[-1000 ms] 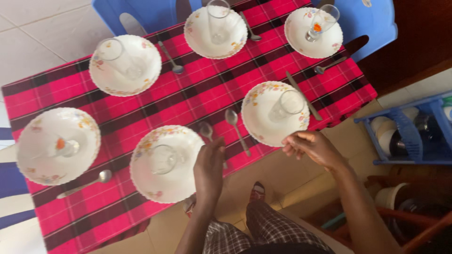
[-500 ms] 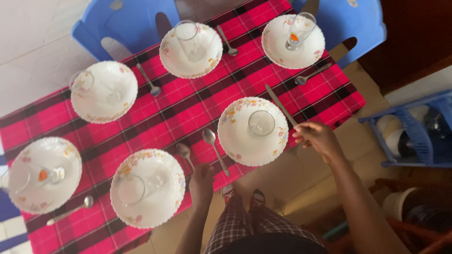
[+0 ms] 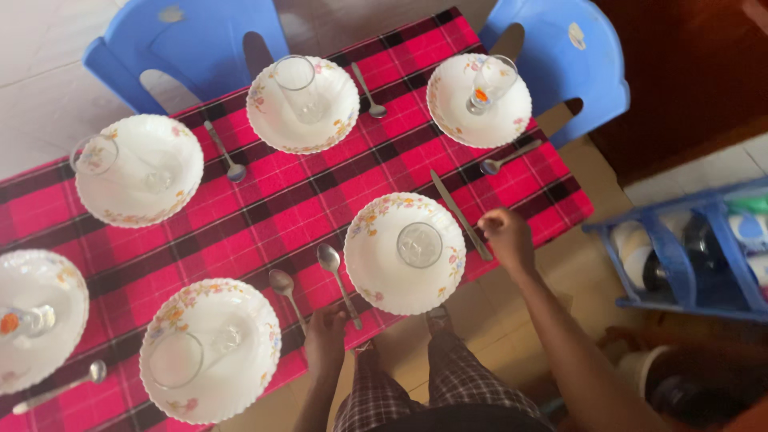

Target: The person sets a dining table by placing plates, glasses, spoons, and knives at each of six place settings. They retrieve cutlery from a green container, arrange items symmetrically, and adjust the positions of plates and glasses to complete the setup.

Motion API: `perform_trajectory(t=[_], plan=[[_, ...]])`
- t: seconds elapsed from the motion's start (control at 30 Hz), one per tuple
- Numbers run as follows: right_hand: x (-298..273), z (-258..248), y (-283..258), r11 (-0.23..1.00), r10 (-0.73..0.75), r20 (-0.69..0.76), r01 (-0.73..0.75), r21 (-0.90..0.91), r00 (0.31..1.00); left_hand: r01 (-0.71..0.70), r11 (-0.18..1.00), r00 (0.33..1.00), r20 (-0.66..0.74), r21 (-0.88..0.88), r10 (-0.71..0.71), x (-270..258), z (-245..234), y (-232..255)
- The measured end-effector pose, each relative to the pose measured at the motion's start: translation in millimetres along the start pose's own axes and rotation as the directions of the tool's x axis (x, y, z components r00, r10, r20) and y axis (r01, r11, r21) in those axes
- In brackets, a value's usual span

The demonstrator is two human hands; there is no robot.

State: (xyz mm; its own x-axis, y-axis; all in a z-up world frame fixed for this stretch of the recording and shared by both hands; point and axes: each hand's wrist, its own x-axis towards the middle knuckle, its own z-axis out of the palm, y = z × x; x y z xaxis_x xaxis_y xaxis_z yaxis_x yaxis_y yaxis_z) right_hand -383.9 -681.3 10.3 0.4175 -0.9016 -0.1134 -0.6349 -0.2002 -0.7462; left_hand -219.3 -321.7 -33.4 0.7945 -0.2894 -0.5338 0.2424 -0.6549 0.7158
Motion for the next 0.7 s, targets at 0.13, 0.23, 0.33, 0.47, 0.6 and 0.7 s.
perform_trajectory(t=[0.13,0.23,0.33,0.47,0.6,0.7], plan=[[11,37,51,0.890,-0.307,0.068,0.311,-0.332,0.949,-0.159,0.987,0.968,-0.197,-0.015,0.153,-1,26,-21],[17,42,77,0.863,-0.390,0.095,0.399,-0.309,0.916,-0.132,0.989,0.956,-0.274,-0.069,0.108,-2,45,-24],[33,40,73,0.918,-0.215,0.226,0.276,-0.285,0.950,-0.114,0.991,0.935,-0.346,-0.075,0.082,-8,59,-26],[42,36,63,0.928,-0.038,0.393,0.178,-0.326,0.919,-0.134,0.991,0.895,-0.427,0.023,0.131,-16,71,-28],[36,41,69,0.900,-0.283,0.221,0.338,-0.277,0.933,-0.114,0.989,0.878,-0.456,0.096,0.145,-18,76,-24],[32,35,68,0.913,-0.342,0.174,0.370,-0.169,0.923,-0.171,0.985,0.882,-0.441,0.029,0.166,-18,75,-22]])
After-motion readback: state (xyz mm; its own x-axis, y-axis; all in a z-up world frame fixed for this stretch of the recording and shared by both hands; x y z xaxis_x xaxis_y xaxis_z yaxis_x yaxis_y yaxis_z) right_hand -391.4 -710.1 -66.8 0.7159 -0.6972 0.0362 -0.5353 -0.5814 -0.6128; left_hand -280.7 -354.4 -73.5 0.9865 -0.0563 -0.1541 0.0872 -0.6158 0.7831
